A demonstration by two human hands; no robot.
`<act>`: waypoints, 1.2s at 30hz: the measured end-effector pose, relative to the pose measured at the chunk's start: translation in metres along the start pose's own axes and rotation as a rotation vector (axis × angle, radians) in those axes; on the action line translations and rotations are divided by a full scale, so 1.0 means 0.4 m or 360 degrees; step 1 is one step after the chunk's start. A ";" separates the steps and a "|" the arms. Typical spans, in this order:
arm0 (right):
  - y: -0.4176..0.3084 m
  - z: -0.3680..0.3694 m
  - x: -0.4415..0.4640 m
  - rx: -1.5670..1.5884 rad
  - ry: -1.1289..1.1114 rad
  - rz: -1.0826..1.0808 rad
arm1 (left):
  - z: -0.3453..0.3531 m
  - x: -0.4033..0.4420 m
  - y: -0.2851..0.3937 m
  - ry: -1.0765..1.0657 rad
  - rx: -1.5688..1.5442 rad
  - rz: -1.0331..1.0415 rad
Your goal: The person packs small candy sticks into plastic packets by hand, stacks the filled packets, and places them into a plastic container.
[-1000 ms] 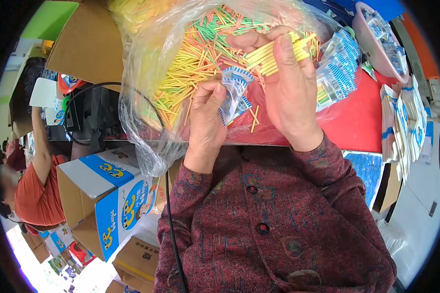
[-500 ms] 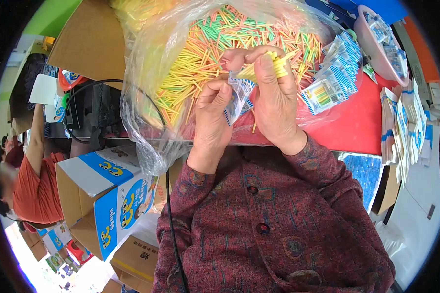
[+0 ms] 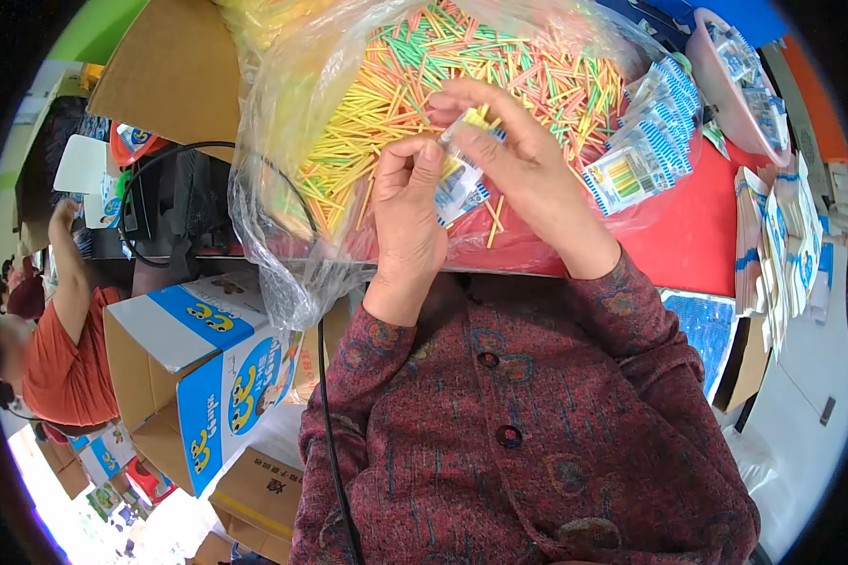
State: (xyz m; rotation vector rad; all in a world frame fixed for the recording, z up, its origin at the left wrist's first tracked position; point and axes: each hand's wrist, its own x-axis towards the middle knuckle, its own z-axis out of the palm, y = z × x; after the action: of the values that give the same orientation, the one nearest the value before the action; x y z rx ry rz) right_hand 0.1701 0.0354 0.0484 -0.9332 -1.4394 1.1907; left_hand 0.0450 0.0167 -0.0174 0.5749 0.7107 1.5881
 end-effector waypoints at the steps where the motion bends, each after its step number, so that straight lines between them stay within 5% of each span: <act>1: 0.008 -0.005 0.000 -0.0062 -0.0026 0.0037 | 0.002 -0.002 0.002 -0.0011 0.0001 0.0002; 8: 0.019 -0.025 -0.015 -0.0283 -0.0094 0.0134 | 0.045 -0.021 0.039 -0.0085 -0.0163 -0.0063; 12: 0.018 -0.026 -0.020 -0.0054 0.0145 -0.0021 | 0.063 -0.027 0.052 -0.0102 0.0236 -0.0112; 20: 0.007 -0.098 -0.076 -0.0473 -0.0117 0.0126 | 0.024 -0.044 0.039 -0.0416 0.0720 -0.0433; 24: -0.002 -0.160 -0.125 -0.0551 -0.0008 0.0205 | 0.031 -0.074 0.044 -0.0365 0.0691 -0.0200; 27: -0.012 -0.248 -0.158 -0.0551 0.0215 0.0237 | -0.037 -0.069 0.088 -0.0236 0.1235 0.0202; 33: 0.008 -0.357 -0.170 -0.2045 0.0316 -0.0102 | -0.108 -0.043 0.141 -0.0248 0.2122 0.0684; 36: 0.025 -0.385 -0.173 -0.2083 0.0234 -0.0198 | -0.096 -0.033 0.126 -0.0372 0.2457 0.0858</act>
State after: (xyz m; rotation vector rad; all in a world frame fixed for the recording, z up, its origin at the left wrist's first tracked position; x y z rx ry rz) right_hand 0.3343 0.0022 0.0251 -1.6762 -2.0835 -0.0783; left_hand -0.0151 -0.0045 -0.0067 2.1543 1.6407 1.1021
